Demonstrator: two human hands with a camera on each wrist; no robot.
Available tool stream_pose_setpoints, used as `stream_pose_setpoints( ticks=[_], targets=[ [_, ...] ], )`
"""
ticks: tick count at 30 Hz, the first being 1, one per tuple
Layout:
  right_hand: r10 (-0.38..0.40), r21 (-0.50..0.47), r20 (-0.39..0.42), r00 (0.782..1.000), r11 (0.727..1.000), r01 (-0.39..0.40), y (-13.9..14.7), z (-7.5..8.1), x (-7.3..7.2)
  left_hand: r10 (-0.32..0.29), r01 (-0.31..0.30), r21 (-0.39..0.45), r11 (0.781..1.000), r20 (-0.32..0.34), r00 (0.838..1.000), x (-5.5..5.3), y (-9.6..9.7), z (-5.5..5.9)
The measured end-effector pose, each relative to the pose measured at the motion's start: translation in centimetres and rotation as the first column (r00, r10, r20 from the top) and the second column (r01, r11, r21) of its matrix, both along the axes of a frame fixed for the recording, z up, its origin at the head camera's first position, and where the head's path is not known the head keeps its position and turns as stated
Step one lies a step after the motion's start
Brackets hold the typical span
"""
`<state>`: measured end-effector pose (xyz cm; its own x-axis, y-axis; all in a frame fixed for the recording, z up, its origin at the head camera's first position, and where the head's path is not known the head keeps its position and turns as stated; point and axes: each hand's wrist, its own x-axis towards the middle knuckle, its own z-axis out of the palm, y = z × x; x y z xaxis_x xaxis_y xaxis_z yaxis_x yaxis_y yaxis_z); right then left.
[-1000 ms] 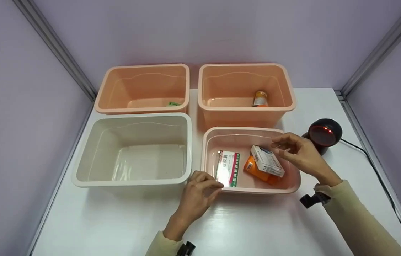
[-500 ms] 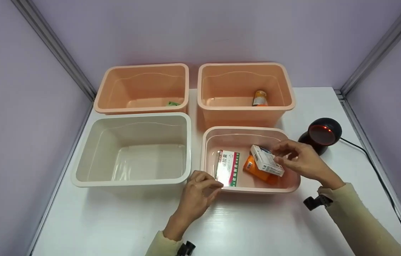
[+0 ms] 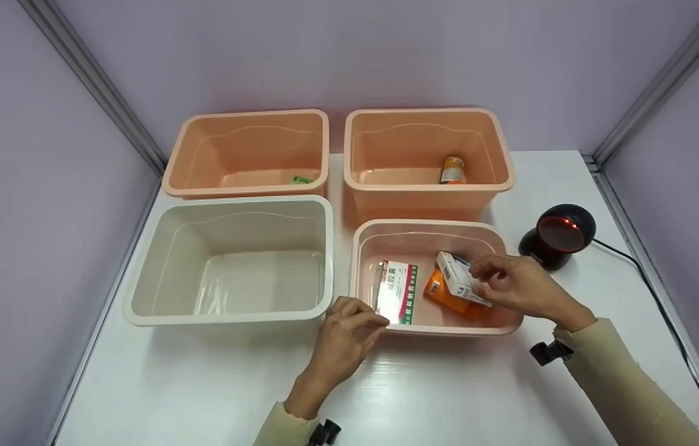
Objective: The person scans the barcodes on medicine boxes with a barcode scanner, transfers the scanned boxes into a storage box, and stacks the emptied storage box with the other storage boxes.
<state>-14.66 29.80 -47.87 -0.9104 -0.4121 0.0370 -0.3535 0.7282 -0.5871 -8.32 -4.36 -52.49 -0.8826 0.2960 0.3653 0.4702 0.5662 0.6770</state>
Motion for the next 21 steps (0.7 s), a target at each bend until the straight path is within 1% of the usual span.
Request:
stream_pose_setpoints(
  ticks=[3,7,14,16,21],
  targets=[
    [0.011,0.028,-0.016,1.000,1.000,-0.011,0.0,-0.2,0.0,0.003,-0.003,-0.006,1.000,0.015,1.000,0.0,0.0,0.1],
    [0.016,0.049,-0.010,1.000,0.999,-0.016,-0.1,-0.4,-0.2,0.008,-0.008,-0.015,1.000,0.036,0.999,0.0,0.0,0.2],
    [0.034,0.083,0.007,0.999,0.996,-0.034,-0.6,-0.6,-0.4,0.006,-0.006,-0.021,1.000,0.019,1.000,0.0,0.0,0.0],
    [0.035,0.103,0.003,0.999,0.994,-0.036,-0.7,-0.6,-0.5,0.005,-0.005,-0.018,1.000,0.016,1.000,0.0,0.0,0.0],
    [0.032,0.195,-0.015,0.999,0.980,-0.028,-1.0,-0.9,-0.8,0.004,-0.004,-0.020,1.000,0.014,1.000,0.0,0.0,0.0]
  ],
)
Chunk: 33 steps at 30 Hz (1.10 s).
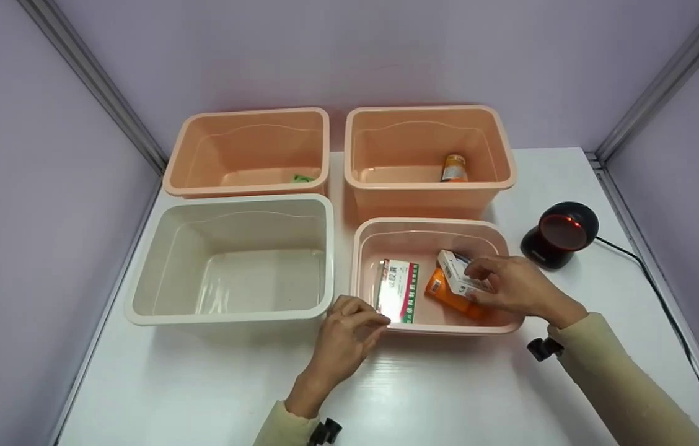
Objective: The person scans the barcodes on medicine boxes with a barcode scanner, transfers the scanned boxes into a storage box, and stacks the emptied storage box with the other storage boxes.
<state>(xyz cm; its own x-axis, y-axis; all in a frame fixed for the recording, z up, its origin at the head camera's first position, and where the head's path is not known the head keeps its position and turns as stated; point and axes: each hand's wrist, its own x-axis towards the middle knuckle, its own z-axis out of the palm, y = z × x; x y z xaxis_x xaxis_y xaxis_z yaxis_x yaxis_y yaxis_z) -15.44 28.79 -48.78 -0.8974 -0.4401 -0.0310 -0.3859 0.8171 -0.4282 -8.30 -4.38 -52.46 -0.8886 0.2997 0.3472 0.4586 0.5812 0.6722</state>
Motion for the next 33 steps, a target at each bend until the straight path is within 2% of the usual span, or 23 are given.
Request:
stream_pose_setpoints(
  ticks=[10,17,26,33],
  targets=[
    [-0.013,0.127,-0.047,0.999,0.992,0.019,-0.8,-0.2,-0.2,0.005,-0.005,-0.003,1.000,0.011,1.000,0.0,0.0,0.1],
    [0.018,0.157,-0.113,0.993,0.988,0.000,-0.9,-0.7,-0.4,-0.012,0.012,0.008,1.000,0.012,1.000,0.0,0.0,0.1],
    [0.028,0.196,-0.116,0.993,0.981,-0.005,-1.2,-0.8,-0.5,-0.007,0.007,0.007,1.000,0.011,1.000,-0.1,0.0,0.1],
    [0.019,0.177,-0.120,0.993,0.984,0.003,-1.0,-0.5,-0.4,-0.005,0.005,0.001,1.000,0.013,1.000,0.0,0.0,0.1]
  ],
)
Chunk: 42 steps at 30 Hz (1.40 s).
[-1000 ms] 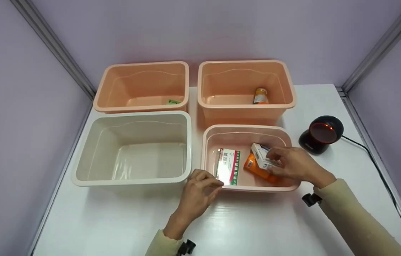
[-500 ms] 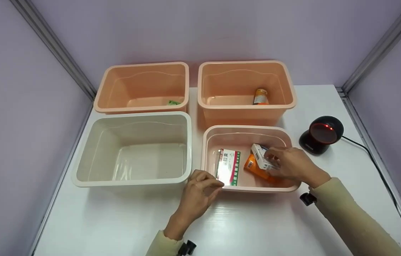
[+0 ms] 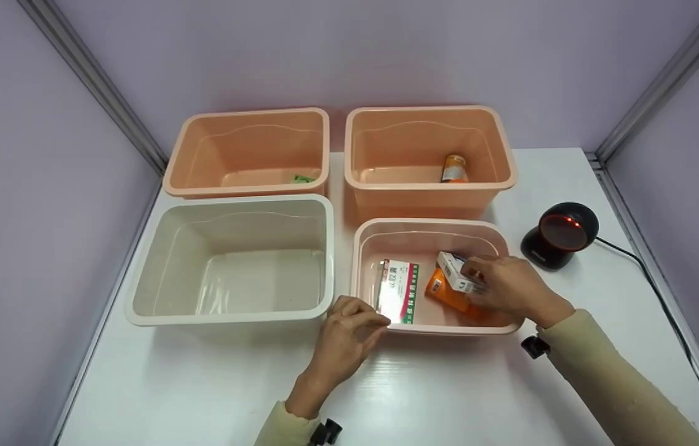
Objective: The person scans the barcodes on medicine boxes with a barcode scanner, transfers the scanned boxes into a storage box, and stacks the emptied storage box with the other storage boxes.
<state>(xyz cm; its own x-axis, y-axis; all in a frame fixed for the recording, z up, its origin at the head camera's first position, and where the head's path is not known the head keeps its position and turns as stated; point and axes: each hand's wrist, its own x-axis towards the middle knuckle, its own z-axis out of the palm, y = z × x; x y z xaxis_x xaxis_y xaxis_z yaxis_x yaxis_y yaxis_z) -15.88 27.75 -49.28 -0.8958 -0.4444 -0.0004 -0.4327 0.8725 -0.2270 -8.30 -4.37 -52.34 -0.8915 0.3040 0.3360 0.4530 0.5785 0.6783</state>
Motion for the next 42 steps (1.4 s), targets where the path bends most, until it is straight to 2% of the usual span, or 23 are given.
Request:
stream_pose_setpoints(
  ticks=[8,20,25,34,38,42],
  targets=[
    [-0.022,-0.011,0.013,1.000,1.000,0.022,0.2,0.1,-0.1,0.002,-0.002,0.004,1.000,0.013,1.000,-0.1,0.0,-0.1],
    [0.019,0.076,-0.060,0.998,0.997,-0.015,-0.3,-0.7,-0.1,0.009,-0.009,0.008,1.000,0.025,1.000,0.1,0.0,-0.1],
    [0.010,0.083,-0.051,0.999,0.997,-0.006,-0.4,-0.5,-0.1,0.007,-0.007,0.007,1.000,0.020,1.000,0.0,0.0,0.0],
    [0.007,0.029,-0.076,0.997,1.000,-0.004,0.1,0.2,-0.1,0.008,-0.009,0.004,1.000,0.032,0.999,0.0,0.0,0.0],
    [-0.031,0.001,-0.082,0.996,1.000,0.031,0.2,0.5,0.0,0.007,-0.007,0.006,1.000,0.017,1.000,0.0,0.0,0.0],
    [-0.060,0.000,-0.122,0.991,0.998,0.060,0.4,0.8,-0.1,0.008,-0.008,0.006,1.000,-0.008,1.000,0.0,0.0,0.0]
  ],
)
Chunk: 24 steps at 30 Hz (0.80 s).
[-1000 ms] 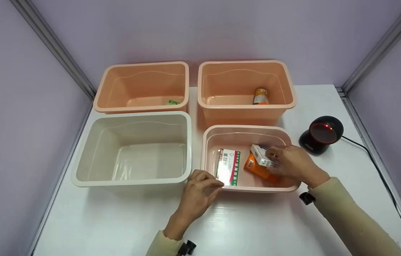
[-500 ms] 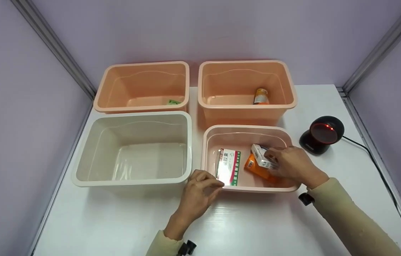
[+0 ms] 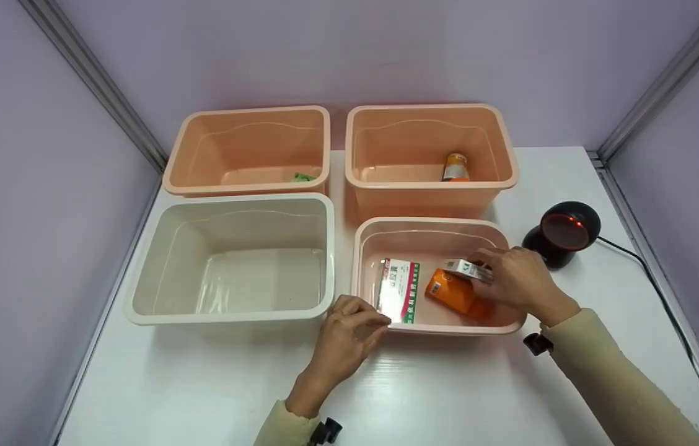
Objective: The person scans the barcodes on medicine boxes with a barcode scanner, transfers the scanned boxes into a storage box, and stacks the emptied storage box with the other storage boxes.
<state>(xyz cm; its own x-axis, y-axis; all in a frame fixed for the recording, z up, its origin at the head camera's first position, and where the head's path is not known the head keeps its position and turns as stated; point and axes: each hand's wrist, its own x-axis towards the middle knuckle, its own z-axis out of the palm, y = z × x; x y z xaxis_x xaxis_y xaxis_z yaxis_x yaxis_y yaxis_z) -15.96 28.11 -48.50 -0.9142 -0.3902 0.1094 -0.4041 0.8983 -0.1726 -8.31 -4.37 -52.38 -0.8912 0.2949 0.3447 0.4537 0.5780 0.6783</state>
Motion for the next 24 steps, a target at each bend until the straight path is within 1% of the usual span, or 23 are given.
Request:
stream_pose_setpoints(
  ticks=[3,8,12,18,21,24],
  targets=[
    [-0.014,0.006,-0.036,0.999,1.000,0.014,0.2,0.1,-0.1,0.000,0.000,0.002,1.000,0.001,1.000,0.0,0.0,0.0],
    [-0.041,-0.019,-0.050,0.998,0.999,0.040,0.4,0.1,-0.3,-0.001,0.001,0.005,1.000,0.025,1.000,-0.1,0.0,0.1],
    [-0.062,-0.076,-0.065,0.996,0.995,0.057,0.7,0.2,-0.3,0.000,0.000,0.004,1.000,0.030,1.000,-0.1,0.0,0.1],
    [-0.064,-0.150,-0.125,0.990,0.988,0.044,1.0,0.2,-0.3,0.001,-0.001,0.004,1.000,0.017,1.000,-0.1,0.0,0.1],
    [-0.084,-0.179,-0.126,0.988,0.982,0.061,1.2,0.2,-0.2,-0.001,0.001,0.003,1.000,0.014,1.000,0.0,0.0,0.1],
    [-0.110,-0.215,-0.107,0.988,0.973,0.085,1.4,0.4,-0.2,0.003,-0.003,-0.001,1.000,0.021,1.000,0.0,0.0,0.1]
  ],
)
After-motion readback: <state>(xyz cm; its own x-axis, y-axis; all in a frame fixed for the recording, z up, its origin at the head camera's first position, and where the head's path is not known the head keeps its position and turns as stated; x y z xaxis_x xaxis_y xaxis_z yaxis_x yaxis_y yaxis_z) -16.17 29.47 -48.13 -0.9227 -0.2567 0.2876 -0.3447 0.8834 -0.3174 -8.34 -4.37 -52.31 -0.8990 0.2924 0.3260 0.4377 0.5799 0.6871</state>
